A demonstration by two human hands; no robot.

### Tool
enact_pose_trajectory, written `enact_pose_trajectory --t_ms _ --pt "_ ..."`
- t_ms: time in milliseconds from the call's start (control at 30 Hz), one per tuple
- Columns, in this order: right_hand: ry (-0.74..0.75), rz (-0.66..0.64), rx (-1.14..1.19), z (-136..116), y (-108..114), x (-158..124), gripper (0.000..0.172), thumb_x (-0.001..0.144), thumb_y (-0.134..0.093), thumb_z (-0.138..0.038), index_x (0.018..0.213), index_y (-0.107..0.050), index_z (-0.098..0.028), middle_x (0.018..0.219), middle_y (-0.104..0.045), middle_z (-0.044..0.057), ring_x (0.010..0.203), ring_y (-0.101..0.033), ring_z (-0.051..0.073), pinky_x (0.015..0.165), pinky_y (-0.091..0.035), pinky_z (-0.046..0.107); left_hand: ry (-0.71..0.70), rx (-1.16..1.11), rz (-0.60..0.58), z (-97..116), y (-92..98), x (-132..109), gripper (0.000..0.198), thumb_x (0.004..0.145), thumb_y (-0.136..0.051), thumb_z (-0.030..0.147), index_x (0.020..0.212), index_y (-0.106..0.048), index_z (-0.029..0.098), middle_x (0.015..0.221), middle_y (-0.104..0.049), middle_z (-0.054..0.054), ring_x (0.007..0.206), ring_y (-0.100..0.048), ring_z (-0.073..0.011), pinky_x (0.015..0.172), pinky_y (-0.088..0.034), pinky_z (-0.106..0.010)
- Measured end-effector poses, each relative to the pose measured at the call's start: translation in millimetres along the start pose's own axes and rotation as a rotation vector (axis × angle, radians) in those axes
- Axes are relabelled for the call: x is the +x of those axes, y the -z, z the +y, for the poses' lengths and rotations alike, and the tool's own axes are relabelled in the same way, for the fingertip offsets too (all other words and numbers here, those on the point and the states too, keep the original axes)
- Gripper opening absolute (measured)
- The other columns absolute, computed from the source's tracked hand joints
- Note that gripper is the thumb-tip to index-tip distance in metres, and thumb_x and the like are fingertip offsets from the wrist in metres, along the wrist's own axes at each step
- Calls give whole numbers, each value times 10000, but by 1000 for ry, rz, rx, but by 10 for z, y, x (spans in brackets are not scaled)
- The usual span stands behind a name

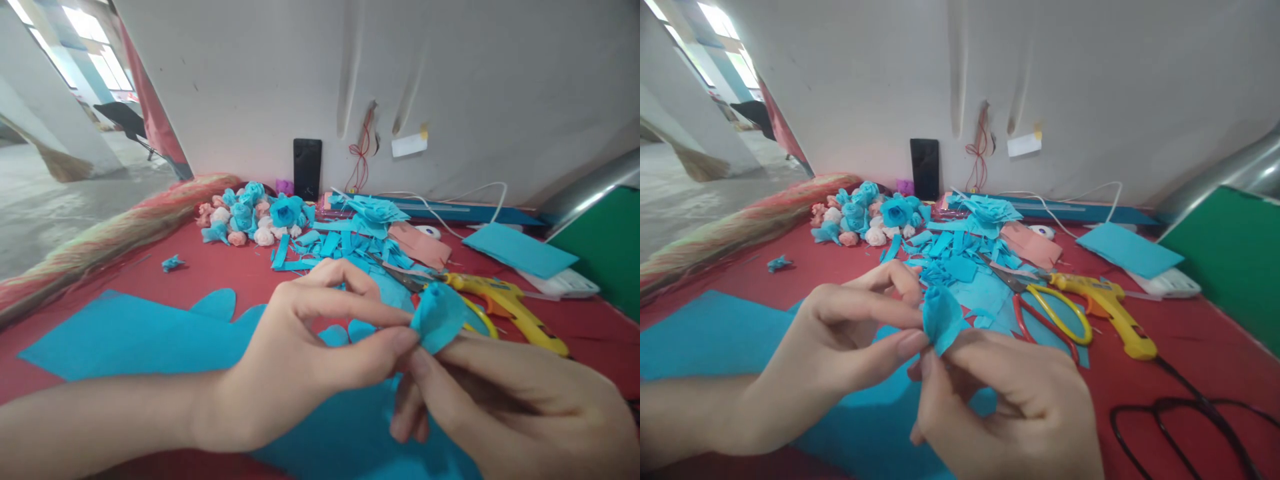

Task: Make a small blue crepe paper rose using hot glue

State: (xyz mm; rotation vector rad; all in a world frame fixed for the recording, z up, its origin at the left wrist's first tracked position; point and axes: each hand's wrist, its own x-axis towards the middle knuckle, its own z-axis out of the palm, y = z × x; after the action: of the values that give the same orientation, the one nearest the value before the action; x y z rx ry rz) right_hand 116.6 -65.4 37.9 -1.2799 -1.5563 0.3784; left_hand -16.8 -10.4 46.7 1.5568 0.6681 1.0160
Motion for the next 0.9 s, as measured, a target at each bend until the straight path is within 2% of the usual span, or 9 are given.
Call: enact_pose_trajectory --t_ms 133,267,400,533,633,800,900 --pt "-15 47 -66 21 -60 32 383 710 -521 -423 354 -546 -285 271 -412 -27 296 -501 168 209 -378 216 6 9 0 8 -1 2 58 670 -669 182 646 -705 222 714 -537 9 679 -505 -107 656 -451 -233" --pt "-24 58 -74 60 -100 29 394 697 -513 -482 358 -550 -286 254 -379 -15 302 -502 185 197 -361 226 13 -23 -19 1 7 3 61 680 -660 174 643 -692 210 715 -551 15 671 -519 -99 672 -461 -232" --pt "-59 48 -33 59 -76 9 389 719 -518 -446 374 -551 -270 291 -437 -20 301 -508 172 215 -387 212 26 -50 -12 -16 8 14 73 680 -656 151 662 -695 211 711 -545 28 647 -510 -76 622 -456 -197" --pt "-70 -4 63 28 -28 0 316 759 -531 -300 448 -558 -250 381 -529 -73 305 -512 99 309 -441 124 53 -86 -11 -12 -3 31 77 678 -662 160 665 -706 222 717 -544 28 647 -499 -71 525 -436 -162" --pt "-61 -19 92 19 1 2 272 768 -539 -245 497 -565 -244 403 -538 -97 312 -505 58 352 -437 68 80 -128 -39 3 0 32 78 699 -656 181 682 -715 229 734 -536 26 666 -502 -71 553 -454 -158" --pt "-27 9 92 37 9 20 225 780 -535 -249 560 -582 -247 399 -522 -93 299 -478 49 316 -400 62 58 -128 -74 10 27 17 94 732 -635 189 751 -719 224 773 -552 10 745 -505 -89 622 -461 -164" --pt "-35 12 89 45 -5 21 219 776 -535 -226 561 -577 -241 408 -529 -94 317 -493 51 343 -415 61 63 -121 -92 1 32 14 94 744 -626 189 718 -713 211 796 -568 11 769 -514 -86 671 -457 -160"
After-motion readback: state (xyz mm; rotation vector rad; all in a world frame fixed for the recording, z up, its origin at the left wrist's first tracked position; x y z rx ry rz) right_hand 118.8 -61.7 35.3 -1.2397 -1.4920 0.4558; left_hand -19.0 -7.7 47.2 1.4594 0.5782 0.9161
